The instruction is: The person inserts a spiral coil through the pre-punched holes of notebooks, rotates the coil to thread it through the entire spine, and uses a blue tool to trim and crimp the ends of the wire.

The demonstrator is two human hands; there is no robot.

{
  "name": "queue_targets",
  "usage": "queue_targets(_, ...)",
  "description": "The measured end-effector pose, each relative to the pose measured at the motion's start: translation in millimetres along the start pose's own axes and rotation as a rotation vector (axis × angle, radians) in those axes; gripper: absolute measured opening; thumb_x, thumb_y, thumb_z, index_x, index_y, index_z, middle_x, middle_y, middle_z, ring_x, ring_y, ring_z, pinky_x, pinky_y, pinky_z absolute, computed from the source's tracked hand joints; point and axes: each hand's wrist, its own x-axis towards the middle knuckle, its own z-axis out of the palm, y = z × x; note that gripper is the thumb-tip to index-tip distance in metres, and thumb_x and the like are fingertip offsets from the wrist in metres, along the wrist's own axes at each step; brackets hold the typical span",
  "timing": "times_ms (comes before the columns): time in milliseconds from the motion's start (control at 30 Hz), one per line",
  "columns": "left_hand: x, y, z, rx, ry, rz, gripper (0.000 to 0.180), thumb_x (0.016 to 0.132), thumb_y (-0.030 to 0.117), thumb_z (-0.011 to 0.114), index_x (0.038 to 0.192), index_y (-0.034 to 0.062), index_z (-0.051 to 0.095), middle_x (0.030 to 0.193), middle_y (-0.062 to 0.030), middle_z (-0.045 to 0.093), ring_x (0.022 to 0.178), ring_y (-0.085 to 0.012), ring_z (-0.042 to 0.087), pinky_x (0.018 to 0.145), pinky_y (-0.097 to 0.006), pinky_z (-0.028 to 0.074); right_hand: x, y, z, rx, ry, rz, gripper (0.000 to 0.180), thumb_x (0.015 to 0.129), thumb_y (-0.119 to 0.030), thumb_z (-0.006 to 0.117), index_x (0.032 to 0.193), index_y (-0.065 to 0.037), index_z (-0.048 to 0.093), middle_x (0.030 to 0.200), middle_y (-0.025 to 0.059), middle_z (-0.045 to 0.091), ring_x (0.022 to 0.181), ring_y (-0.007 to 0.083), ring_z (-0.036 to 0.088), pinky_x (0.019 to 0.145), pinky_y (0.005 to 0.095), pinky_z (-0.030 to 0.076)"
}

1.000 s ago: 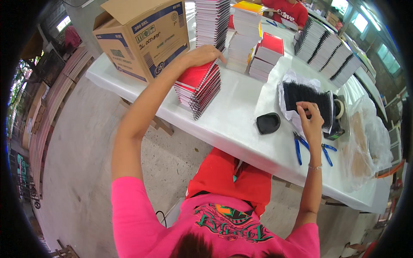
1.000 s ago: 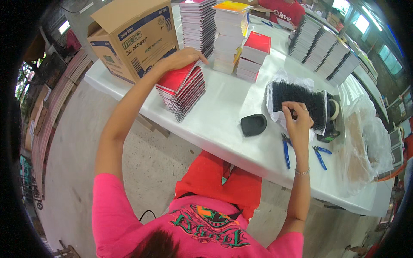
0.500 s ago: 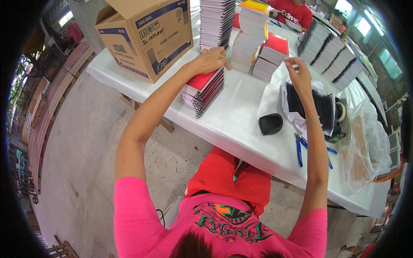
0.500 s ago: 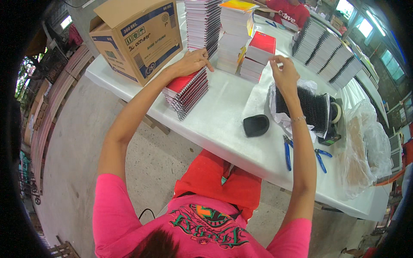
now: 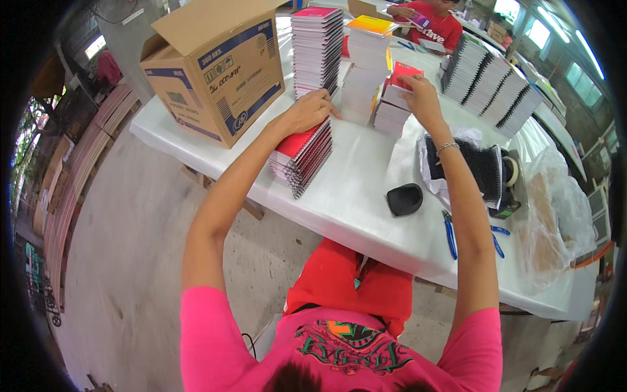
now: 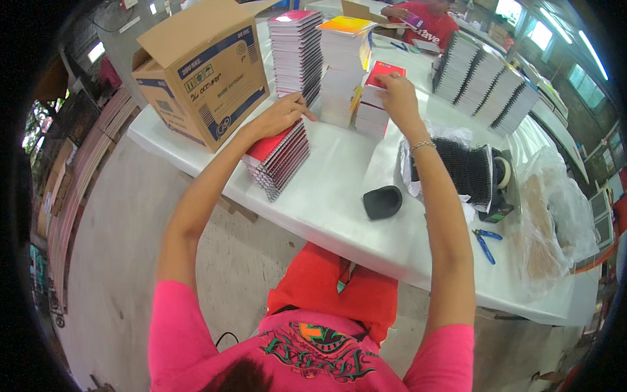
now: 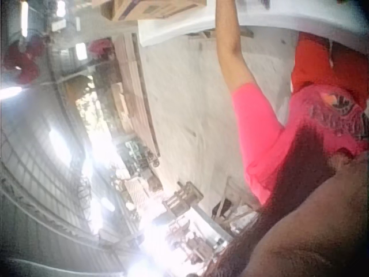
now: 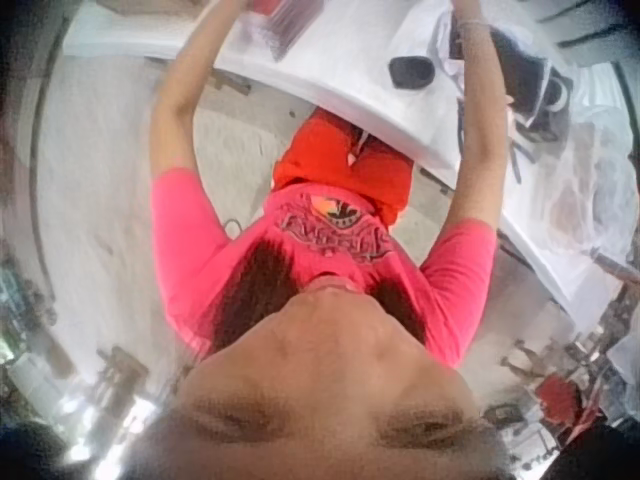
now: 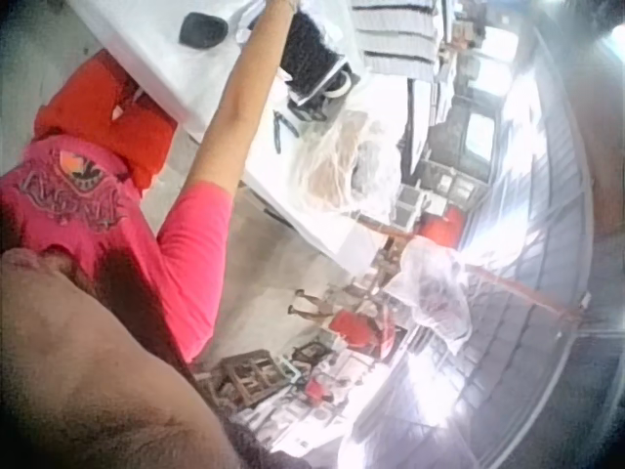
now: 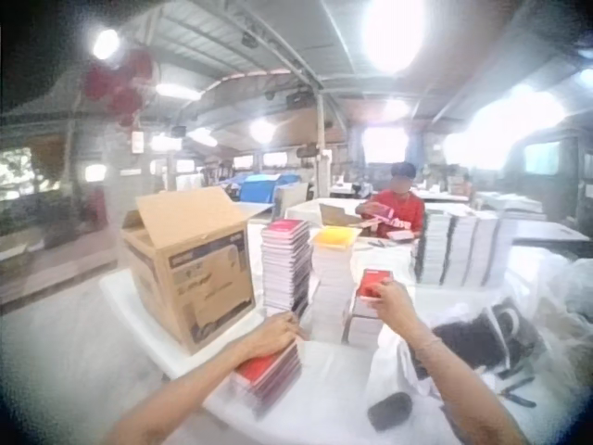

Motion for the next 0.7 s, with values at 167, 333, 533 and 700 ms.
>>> queue_targets(167, -1, 26, -1, 0.045, 0.197, -0.018, 0.033, 0.091, 0.015, 0.048, 0.114, 0.0065, 0.069, 0.105, -0.0146, 0.053, 0.105, -0.0279, 0.052, 0.098, -0.036, 0.040, -14, -9, -2, -0.008, 0.079, -0.040, 0.029, 0.085, -0.008, 0.064, 0.113, -0.008, 0.069, 0.104, 0.0143, 0.068, 0.098, 0.0326, 0.063, 0.084, 0.0413, 0.051)
queue_targets(333, -4, 105, 4, -0.458, 0.284, -0.108, 0.047, 0.102, 0.036, 0.046, 0.138, 0.0057, 0.052, 0.121, -0.0124, 0.053, 0.115, -0.0215, 0.051, 0.101, -0.034, 0.040, -41, -13, -45, 0.228, 0.121, 0.136, 0.027, 0.093, -0.009, 0.056, 0.118, -0.006, 0.066, 0.112, 0.0165, 0.068, 0.100, 0.0350, 0.064, 0.087, 0.0387, 0.049)
queue_targets(533, -9, 130, 42, -0.995, 0.316, -0.372, 0.079, 0.098, 0.062, 0.041, 0.148, 0.0023, 0.034, 0.128, -0.0143, 0.048, 0.118, -0.0235, 0.049, 0.105, -0.039, 0.038, -102, -42, -98, 0.767, 0.068, 0.308, 0.034, 0.099, -0.023, 0.058, 0.115, 0.007, 0.061, 0.108, 0.0082, 0.068, 0.101, 0.0149, 0.062, 0.088, 0.0304, 0.047)
queue_targets(700, -32, 153, 64, -1.760, -0.648, -0.438, 0.079, 0.100, 0.060, 0.037, 0.147, -0.0034, 0.033, 0.114, -0.0183, 0.056, 0.102, -0.0302, 0.057, 0.097, -0.041, 0.044, -145, -85, -124, 1.233, -0.386, 0.111, 0.025, 0.099, -0.021, 0.057, 0.109, 0.001, 0.064, 0.100, 0.0026, 0.064, 0.096, 0.0100, 0.056, 0.089, 0.0273, 0.045)
